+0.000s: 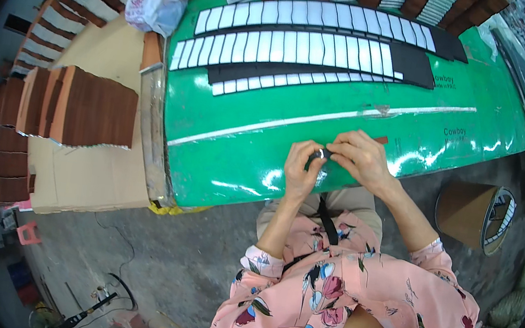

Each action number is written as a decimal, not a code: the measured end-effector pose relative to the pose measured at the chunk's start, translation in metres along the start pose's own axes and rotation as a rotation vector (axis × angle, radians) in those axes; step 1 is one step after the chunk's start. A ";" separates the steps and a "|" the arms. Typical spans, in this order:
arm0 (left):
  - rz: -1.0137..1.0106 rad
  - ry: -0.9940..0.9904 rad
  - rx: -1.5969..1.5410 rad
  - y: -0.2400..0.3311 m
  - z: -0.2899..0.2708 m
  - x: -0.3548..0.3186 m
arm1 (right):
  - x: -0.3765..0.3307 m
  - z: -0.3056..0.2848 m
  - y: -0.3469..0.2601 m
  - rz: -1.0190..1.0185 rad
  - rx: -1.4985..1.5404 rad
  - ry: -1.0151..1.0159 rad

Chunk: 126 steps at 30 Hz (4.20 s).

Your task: Applying black adhesive strips to rectangular wooden blocks.

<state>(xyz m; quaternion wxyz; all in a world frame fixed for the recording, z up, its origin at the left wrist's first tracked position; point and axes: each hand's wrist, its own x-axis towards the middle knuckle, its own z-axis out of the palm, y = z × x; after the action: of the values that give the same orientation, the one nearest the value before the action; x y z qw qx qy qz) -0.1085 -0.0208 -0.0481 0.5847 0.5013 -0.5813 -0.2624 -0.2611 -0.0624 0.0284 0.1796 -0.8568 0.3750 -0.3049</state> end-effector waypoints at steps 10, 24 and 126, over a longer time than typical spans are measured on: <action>0.153 0.028 0.080 -0.006 0.006 -0.002 | -0.013 0.018 -0.003 -0.103 -0.135 0.250; 0.346 0.070 0.317 0.005 0.013 -0.006 | -0.063 0.003 0.019 0.191 -0.064 0.566; 0.239 -0.027 0.213 -0.018 0.009 -0.012 | -0.097 -0.016 0.085 0.754 0.523 0.599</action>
<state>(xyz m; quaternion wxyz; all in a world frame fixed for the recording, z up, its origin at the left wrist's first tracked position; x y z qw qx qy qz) -0.1144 -0.0195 -0.0707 0.5475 0.4840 -0.6693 -0.1345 -0.3690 -0.0463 -0.0432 0.3689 -0.4654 0.6024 -0.5333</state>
